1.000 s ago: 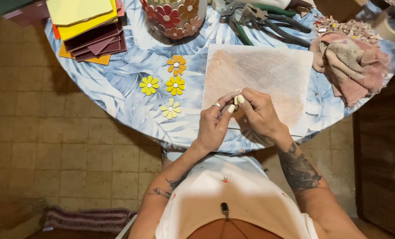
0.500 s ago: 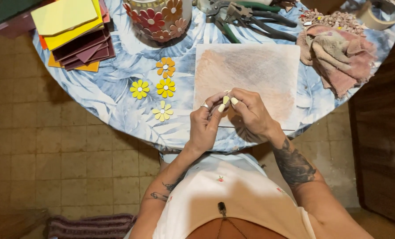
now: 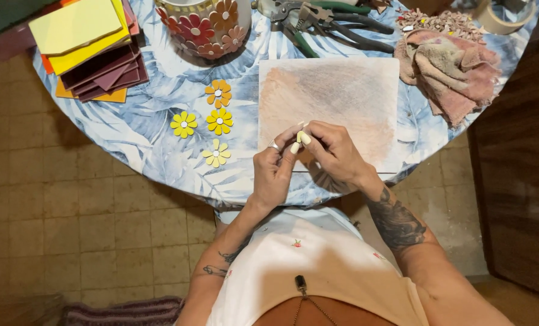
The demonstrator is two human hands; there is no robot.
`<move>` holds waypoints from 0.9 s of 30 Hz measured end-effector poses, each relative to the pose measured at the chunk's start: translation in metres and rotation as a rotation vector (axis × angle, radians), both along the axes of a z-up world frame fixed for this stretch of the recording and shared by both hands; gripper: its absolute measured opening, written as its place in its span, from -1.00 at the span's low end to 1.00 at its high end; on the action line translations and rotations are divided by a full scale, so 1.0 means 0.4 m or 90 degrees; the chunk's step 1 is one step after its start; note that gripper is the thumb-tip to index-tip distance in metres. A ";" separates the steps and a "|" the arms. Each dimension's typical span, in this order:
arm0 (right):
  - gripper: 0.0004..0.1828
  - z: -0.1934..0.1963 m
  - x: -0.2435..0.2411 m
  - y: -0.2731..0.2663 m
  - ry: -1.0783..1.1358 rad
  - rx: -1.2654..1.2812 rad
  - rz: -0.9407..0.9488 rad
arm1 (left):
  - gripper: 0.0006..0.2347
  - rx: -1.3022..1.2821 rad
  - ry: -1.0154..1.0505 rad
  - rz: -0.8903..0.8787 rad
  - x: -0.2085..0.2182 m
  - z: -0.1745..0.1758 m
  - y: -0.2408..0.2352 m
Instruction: Sanding the edges of small flower-shaped mosaic tiles on a piece of sandpaper.
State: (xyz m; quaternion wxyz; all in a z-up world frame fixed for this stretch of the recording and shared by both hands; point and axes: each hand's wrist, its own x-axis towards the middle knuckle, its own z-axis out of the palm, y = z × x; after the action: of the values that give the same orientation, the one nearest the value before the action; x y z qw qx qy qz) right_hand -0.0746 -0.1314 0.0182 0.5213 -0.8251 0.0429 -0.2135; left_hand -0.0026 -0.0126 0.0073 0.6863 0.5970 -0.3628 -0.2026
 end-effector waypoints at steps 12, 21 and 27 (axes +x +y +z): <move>-0.71 0.012 0.001 0.013 -0.003 0.033 -0.022 | -0.78 -0.017 0.028 0.006 -0.007 -0.014 -0.001; -0.81 -0.089 0.001 -0.043 0.059 -0.249 -0.043 | -0.76 0.124 -0.363 0.040 -0.004 -0.024 0.043; -0.82 -0.085 0.093 -0.106 0.207 -0.617 -0.012 | -0.72 0.289 -0.658 0.002 -0.003 -0.080 0.069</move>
State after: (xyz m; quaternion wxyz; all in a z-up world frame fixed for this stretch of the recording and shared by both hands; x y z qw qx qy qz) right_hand -0.0376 -0.1739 -0.0157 0.0633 -0.9942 0.0271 -0.0822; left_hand -0.0037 0.0149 -0.0247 0.2740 0.7517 -0.5983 0.0440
